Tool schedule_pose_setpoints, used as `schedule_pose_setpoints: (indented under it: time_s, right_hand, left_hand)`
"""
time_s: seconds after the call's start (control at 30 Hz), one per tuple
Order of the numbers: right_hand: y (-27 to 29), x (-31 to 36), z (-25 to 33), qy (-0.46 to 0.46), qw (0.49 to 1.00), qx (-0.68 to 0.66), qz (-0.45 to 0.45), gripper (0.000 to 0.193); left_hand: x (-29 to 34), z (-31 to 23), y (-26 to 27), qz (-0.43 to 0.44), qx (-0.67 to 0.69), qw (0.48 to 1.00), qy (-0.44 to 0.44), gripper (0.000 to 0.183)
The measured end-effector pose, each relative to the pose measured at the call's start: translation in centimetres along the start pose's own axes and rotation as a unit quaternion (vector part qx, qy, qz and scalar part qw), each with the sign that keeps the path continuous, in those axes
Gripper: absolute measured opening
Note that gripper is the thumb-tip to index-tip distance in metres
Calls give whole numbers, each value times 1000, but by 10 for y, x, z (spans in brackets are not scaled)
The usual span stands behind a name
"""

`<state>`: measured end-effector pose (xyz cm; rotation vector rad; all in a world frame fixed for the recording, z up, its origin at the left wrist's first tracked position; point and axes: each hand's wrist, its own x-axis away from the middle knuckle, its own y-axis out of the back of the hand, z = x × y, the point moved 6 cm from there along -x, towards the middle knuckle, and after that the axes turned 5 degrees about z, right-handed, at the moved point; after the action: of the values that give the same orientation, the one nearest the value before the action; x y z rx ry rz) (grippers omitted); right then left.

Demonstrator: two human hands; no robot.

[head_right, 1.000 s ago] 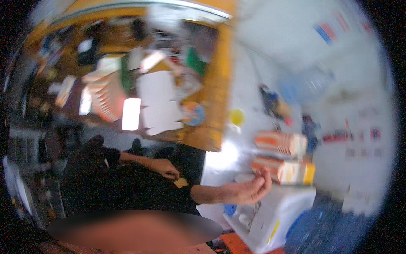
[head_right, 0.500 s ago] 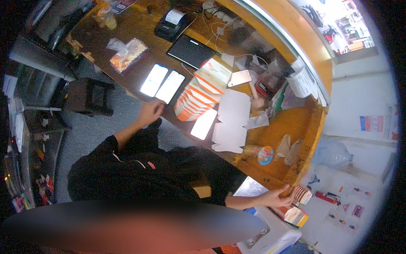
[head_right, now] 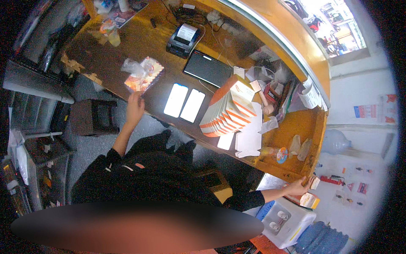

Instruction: The person assembles food boxes by placing rice balls, yellow rice, and fried chicken pieces into branded containers. They use a knife to cut the chicken and a scoop to portion the rice, then hand the completed boxes to a coworker.

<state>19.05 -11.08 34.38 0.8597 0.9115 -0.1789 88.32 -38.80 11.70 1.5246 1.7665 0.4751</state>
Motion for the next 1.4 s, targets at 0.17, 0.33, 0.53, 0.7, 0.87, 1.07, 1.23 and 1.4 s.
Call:
schedule_pose_setpoints:
  time_s: [0.17, 0.33, 0.53, 0.7, 0.87, 1.07, 1.23, 1.4]
  right_hand:
    - [65, 2, 103, -98, 987, 81, -94, 24]
    - [66, 91, 323, 67, 886, -437, -140, 10]
    - [6, 200, 515, 164, 757, -565, 286, 31]
    - [-67, 212, 553, 144, 743, -535, 375, 34]
    - [-189, 250, 584, 125, 767, -424, 465, 43]
    - [-294, 304, 634, 186, 755, -334, 532, 61]
    - [-332, 307, 660, 232, 771, -319, 500, 64]
    - [-357, 317, 689, 323, 723, -190, 581, 68]
  left_hand:
    - [9, 29, 43, -61, 10, 996, 61, 29]
    - [-22, 11, 51, -80, 1, 997, 5, 28]
    - [-99, -26, 20, -10, 60, 994, -91, 28]
    - [-157, -26, -3, 34, 44, 992, -110, 30]
    - [-214, 1, -49, 98, 29, 993, -67, 37]
    - [-268, 30, -109, 165, -88, 981, -52, 64]
    - [-301, 40, -136, 187, -69, 979, -41, 76]
    - [-310, 42, -148, 229, -78, 970, 2, 77]
